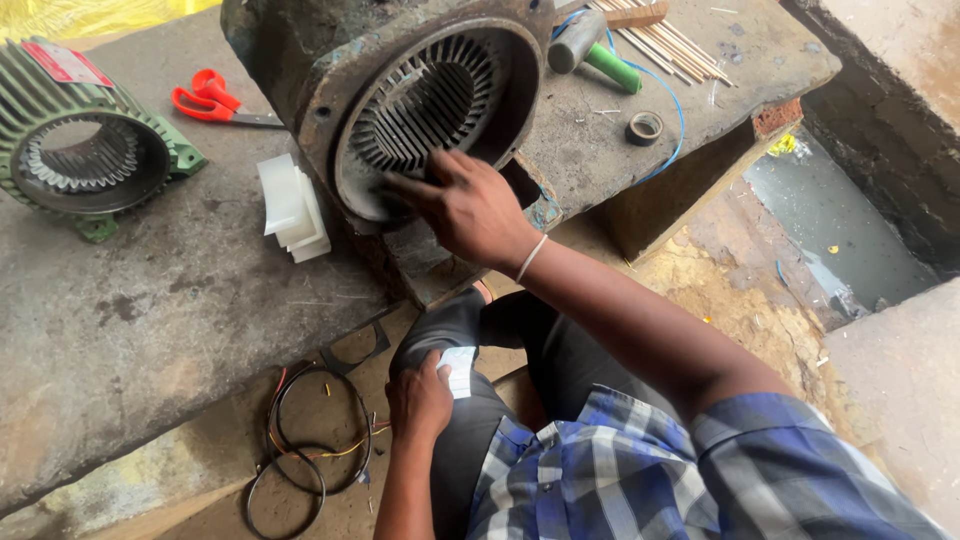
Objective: The person inserts small white rectangular pieces into the slots of an electric motor stator. They handle the pieces one at a time, placing them into the stator's interior slots while seated at a workbench.
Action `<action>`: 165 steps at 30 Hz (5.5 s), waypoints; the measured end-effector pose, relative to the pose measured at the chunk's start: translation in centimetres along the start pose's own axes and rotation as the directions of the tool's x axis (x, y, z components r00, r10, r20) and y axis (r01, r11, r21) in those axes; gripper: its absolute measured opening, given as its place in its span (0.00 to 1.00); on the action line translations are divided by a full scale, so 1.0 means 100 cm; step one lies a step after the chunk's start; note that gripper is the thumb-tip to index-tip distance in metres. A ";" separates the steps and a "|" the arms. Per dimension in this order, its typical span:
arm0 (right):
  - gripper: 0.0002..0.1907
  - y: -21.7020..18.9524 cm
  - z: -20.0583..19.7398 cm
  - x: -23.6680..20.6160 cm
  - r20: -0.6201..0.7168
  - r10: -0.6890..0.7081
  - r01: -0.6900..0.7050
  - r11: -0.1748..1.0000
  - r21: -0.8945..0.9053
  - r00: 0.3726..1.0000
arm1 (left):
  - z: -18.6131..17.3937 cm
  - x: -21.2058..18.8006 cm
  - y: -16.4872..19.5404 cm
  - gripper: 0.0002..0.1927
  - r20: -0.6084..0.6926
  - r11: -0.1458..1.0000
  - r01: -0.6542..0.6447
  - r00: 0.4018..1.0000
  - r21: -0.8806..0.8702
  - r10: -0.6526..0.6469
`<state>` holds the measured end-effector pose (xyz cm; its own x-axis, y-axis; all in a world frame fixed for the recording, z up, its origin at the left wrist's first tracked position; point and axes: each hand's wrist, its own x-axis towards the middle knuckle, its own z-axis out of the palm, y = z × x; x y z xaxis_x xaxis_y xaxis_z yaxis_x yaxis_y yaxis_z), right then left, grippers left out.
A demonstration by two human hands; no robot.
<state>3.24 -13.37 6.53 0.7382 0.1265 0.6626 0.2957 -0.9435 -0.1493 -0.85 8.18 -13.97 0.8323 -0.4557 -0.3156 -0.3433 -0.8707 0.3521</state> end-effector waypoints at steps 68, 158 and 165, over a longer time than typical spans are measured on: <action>0.06 0.138 -0.028 -0.287 -0.111 0.501 -0.415 0.805 0.425 0.858 | -0.169 -0.126 0.092 0.13 -0.003 0.865 -0.436 0.893 -0.247 0.449; 0.12 0.119 -0.030 -0.285 0.095 0.606 -0.581 0.690 0.432 0.790 | -0.072 -0.201 0.141 0.14 0.482 0.609 -0.592 0.799 0.528 0.359; 0.14 0.109 -0.032 -0.276 0.335 0.787 -0.751 0.232 0.619 0.519 | -0.036 -0.194 0.088 0.14 0.487 0.697 -0.620 0.762 0.361 0.426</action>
<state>-15.84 -28.18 -11.01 0.8186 -0.5740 -0.0196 -0.1107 -0.1242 -0.9861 -18.46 9.97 -1.58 0.2763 -0.8085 -0.5196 -0.9123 -0.3907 0.1229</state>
